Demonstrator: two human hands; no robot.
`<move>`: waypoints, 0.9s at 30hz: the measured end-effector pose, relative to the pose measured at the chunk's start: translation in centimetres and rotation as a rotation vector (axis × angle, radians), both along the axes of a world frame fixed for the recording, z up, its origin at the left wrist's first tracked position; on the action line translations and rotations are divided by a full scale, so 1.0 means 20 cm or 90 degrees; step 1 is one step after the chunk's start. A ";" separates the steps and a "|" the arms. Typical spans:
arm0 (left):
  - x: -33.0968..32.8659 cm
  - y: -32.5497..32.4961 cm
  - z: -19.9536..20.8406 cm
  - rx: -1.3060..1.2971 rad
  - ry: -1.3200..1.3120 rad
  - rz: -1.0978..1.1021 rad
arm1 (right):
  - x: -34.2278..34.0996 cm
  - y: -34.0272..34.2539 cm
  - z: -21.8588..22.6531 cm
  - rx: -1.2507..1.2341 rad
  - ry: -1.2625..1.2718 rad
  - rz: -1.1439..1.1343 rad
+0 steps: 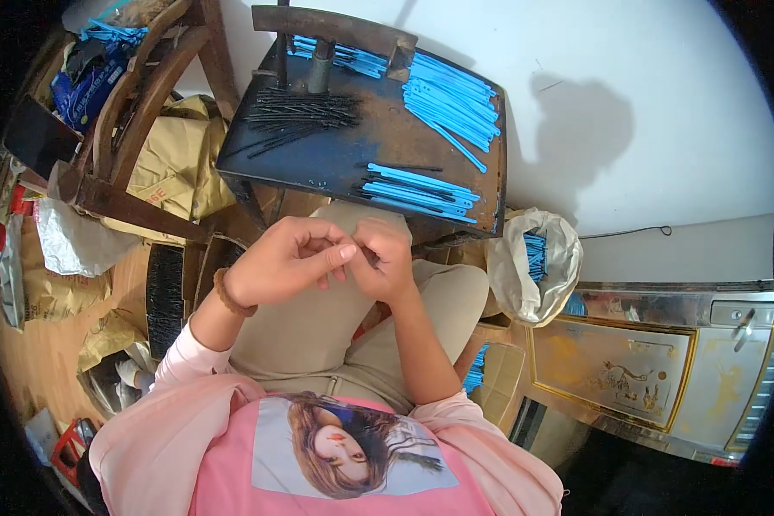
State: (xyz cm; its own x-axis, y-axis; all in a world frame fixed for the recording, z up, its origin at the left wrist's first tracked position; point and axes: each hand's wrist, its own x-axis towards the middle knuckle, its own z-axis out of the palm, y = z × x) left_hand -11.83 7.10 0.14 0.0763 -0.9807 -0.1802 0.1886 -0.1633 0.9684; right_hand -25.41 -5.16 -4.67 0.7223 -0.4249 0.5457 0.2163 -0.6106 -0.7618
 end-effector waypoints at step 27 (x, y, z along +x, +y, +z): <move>-0.05 0.09 -0.07 0.002 -0.196 -0.007 | -0.46 0.28 0.56 0.039 -0.259 -0.023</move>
